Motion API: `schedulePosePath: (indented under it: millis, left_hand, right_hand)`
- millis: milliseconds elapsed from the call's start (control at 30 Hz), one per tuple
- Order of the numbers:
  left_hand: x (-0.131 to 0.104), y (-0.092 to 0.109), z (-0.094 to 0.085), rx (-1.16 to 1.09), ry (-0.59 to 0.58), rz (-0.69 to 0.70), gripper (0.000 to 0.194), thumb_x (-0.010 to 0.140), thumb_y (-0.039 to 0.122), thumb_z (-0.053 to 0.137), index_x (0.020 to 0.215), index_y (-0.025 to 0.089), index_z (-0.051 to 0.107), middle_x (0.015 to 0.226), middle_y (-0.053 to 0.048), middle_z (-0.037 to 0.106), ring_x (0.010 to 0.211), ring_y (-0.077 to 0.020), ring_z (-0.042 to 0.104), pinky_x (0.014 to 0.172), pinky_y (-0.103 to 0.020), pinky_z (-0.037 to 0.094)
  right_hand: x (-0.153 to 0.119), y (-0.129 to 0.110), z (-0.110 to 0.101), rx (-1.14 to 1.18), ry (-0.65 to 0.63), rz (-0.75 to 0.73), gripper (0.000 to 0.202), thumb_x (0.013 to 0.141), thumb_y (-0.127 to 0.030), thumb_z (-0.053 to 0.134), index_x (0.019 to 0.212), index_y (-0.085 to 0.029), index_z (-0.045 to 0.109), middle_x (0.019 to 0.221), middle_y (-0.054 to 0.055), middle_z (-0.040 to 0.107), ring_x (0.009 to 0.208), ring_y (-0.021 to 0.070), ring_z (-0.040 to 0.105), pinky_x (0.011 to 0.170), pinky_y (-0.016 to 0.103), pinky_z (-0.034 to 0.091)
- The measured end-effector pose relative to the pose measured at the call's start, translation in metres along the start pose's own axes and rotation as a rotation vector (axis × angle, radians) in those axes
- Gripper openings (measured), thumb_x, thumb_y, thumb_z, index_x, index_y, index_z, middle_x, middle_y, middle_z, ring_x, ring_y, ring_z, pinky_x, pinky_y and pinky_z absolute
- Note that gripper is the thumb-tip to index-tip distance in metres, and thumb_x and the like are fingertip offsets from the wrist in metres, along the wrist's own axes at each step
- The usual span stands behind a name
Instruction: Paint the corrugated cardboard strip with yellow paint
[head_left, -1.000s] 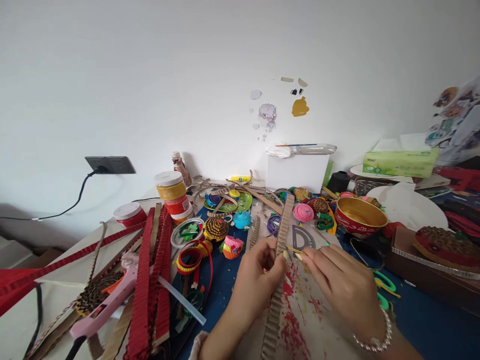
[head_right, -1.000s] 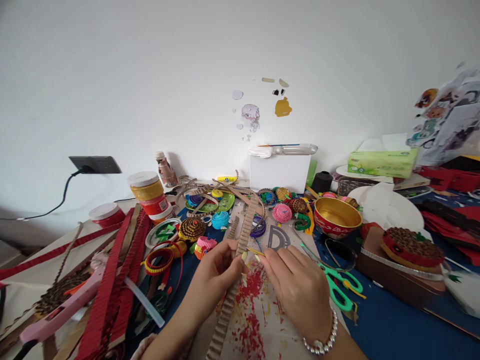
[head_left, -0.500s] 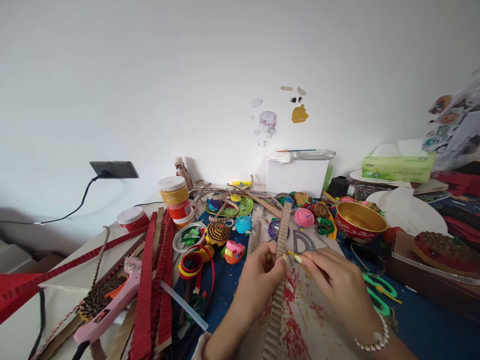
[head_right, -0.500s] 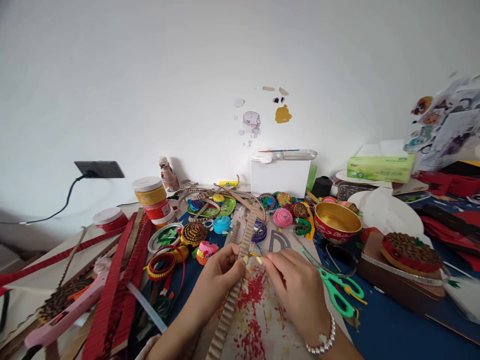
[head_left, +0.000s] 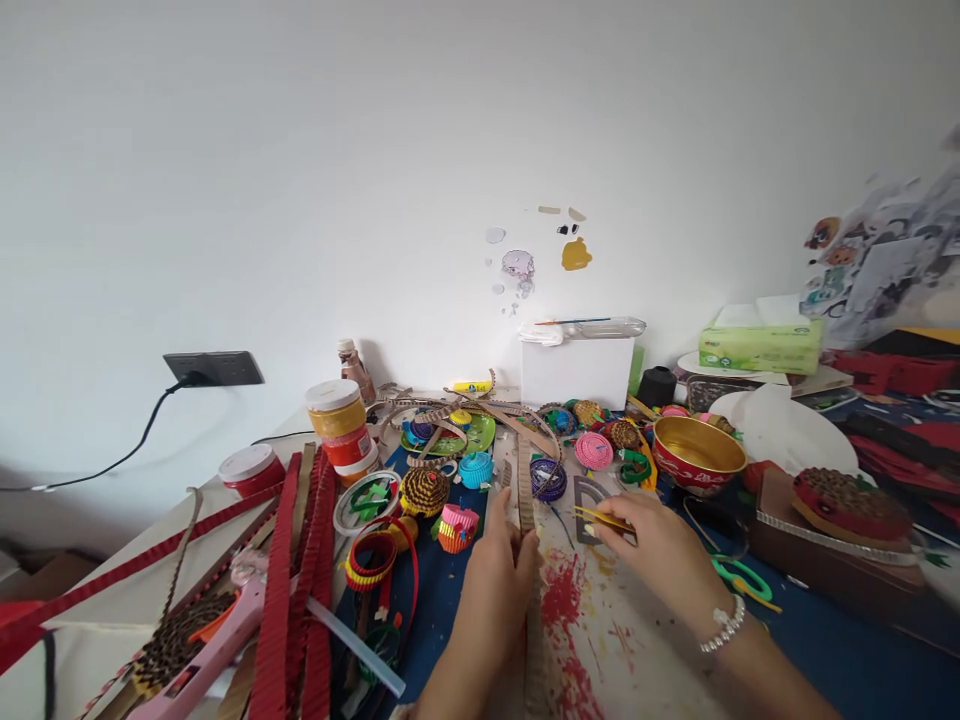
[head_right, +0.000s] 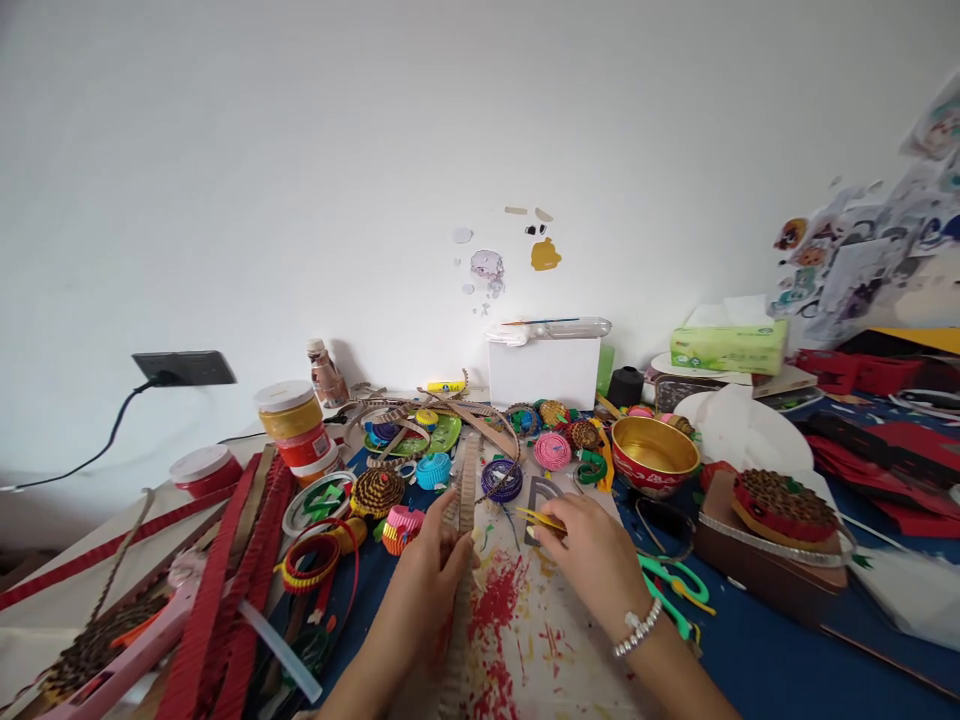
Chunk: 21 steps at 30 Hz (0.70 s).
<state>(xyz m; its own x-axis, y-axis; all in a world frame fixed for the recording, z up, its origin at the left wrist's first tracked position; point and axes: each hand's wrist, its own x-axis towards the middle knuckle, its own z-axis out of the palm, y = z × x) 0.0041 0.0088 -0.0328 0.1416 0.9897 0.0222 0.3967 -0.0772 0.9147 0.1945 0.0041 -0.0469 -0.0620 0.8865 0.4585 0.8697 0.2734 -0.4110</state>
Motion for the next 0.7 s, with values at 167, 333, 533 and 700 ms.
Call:
schedulePosePath:
  millis: [167, 333, 533, 700]
  left_hand:
    - [-0.002, 0.003, 0.000, 0.204, -0.045, 0.013, 0.057, 0.081, 0.016, 0.041, 0.135, -0.001, 0.032, 0.084, -0.012, 0.064, 0.073, -0.0251, 0.059, 0.069, -0.035, 0.042]
    - [-0.005, 0.003, 0.001, 0.252, -0.109, 0.021, 0.064, 0.081, 0.016, 0.040, 0.142, 0.004, 0.025, 0.079, -0.011, 0.067, 0.070, -0.0252, 0.061, 0.067, -0.034, 0.044]
    - [-0.006, 0.006, 0.003, 0.304, -0.141, 0.029, 0.065, 0.078, 0.010, 0.040, 0.141, 0.020, 0.034, 0.095, -0.015, 0.071, 0.083, -0.0267, 0.066, 0.073, -0.034, 0.046]
    - [-0.010, 0.006, 0.008, 0.417, -0.171, 0.026, 0.054, 0.078, 0.012, 0.040, 0.129, 0.022, 0.053, 0.104, -0.017, 0.070, 0.095, -0.0312, 0.064, 0.079, -0.037, 0.046]
  right_hand:
    - [-0.005, 0.003, 0.007, -0.012, -0.088, -0.025, 0.017, 0.073, -0.011, 0.056, 0.079, -0.022, 0.066, 0.072, 0.000, 0.068, 0.067, 0.0171, 0.065, 0.060, 0.026, 0.048]
    - [-0.007, -0.004, 0.012, -0.021, -0.101, -0.061, 0.018, 0.072, -0.010, 0.058, 0.083, -0.021, 0.066, 0.079, 0.002, 0.068, 0.077, 0.0193, 0.064, 0.068, 0.031, 0.051]
    - [0.018, -0.003, -0.007, -0.038, -0.008, -0.090, 0.014, 0.081, -0.016, 0.051, 0.086, -0.018, 0.064, 0.084, 0.005, 0.068, 0.080, 0.0202, 0.064, 0.070, 0.034, 0.051]
    - [0.101, 0.009, -0.042, -0.118, 0.054, -0.090, 0.022, 0.091, -0.024, 0.043, 0.096, -0.020, 0.064, 0.094, 0.005, 0.068, 0.075, 0.0151, 0.064, 0.069, 0.030, 0.052]
